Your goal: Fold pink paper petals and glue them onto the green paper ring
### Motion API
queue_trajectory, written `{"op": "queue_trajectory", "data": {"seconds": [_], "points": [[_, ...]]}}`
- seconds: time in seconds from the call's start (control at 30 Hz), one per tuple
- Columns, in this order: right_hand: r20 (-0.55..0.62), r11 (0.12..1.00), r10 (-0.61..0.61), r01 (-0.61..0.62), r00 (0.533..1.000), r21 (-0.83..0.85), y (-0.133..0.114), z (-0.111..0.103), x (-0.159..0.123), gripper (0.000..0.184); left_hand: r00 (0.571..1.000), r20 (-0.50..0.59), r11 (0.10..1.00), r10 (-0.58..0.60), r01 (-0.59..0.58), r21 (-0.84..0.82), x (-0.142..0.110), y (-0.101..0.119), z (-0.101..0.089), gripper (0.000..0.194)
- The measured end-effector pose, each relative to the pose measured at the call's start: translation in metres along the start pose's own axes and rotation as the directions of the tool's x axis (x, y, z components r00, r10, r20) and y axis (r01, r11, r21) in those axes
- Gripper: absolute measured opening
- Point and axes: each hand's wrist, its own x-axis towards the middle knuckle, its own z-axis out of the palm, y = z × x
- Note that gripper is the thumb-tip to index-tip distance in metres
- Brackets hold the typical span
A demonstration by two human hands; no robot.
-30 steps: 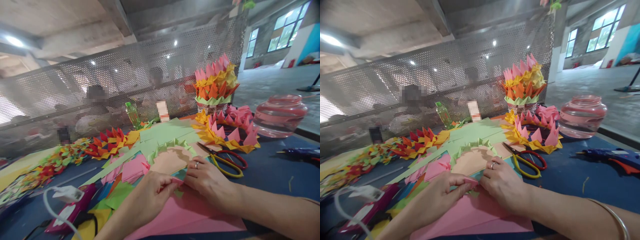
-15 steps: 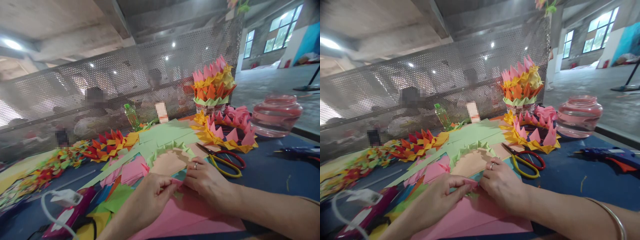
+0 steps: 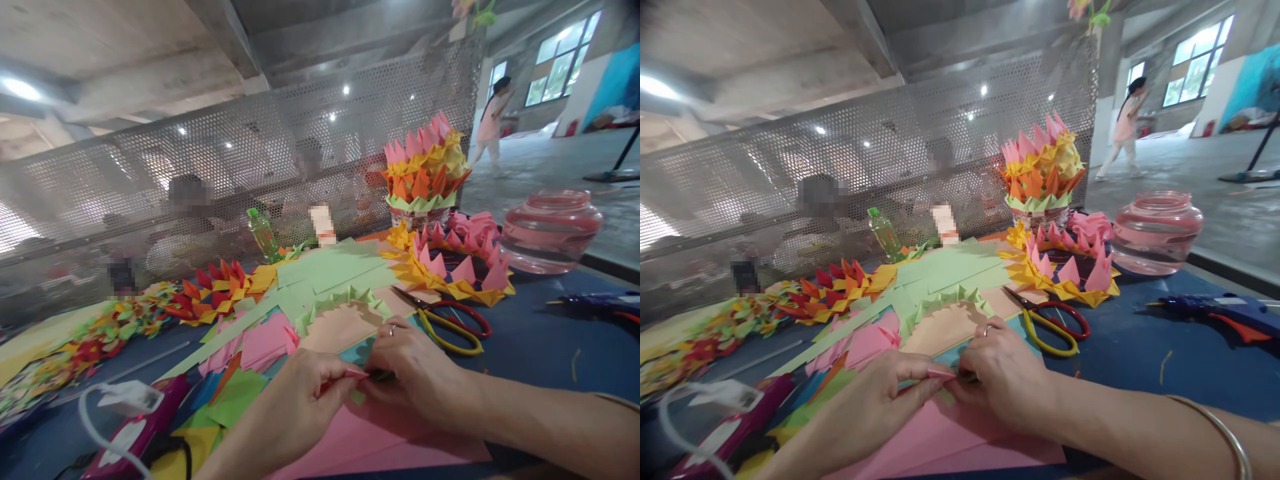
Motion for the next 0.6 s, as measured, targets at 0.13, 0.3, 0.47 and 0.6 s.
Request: {"op": "queue_trajectory", "data": {"seconds": [0.13,0.3,0.47,0.6], "points": [[0.024,0.999,-0.02,0.019,1.0,0.043,0.005,-0.002,0.001,0.032,1.0,-0.018,1.0,-0.015,0.015,0.027,0.0,0.001,0.001,0.032],[0.057,0.994,-0.061,0.055,0.997,0.098,0.009,-0.015,0.003,0.022,0.999,-0.038,1.0,0.006,-0.005,0.023,0.0,0.006,-0.002,0.031],[0.055,0.995,-0.048,0.043,0.997,0.09,-0.001,-0.021,0.004,0.036,0.999,-0.049,0.999,-0.004,0.006,0.033,-0.002,0.011,-0.004,0.032],[0.034,0.998,-0.005,0.003,0.999,0.064,-0.005,-0.015,0.004,0.022,0.999,-0.053,1.0,-0.009,0.009,-0.008,-0.005,0.012,-0.007,0.027]]}}
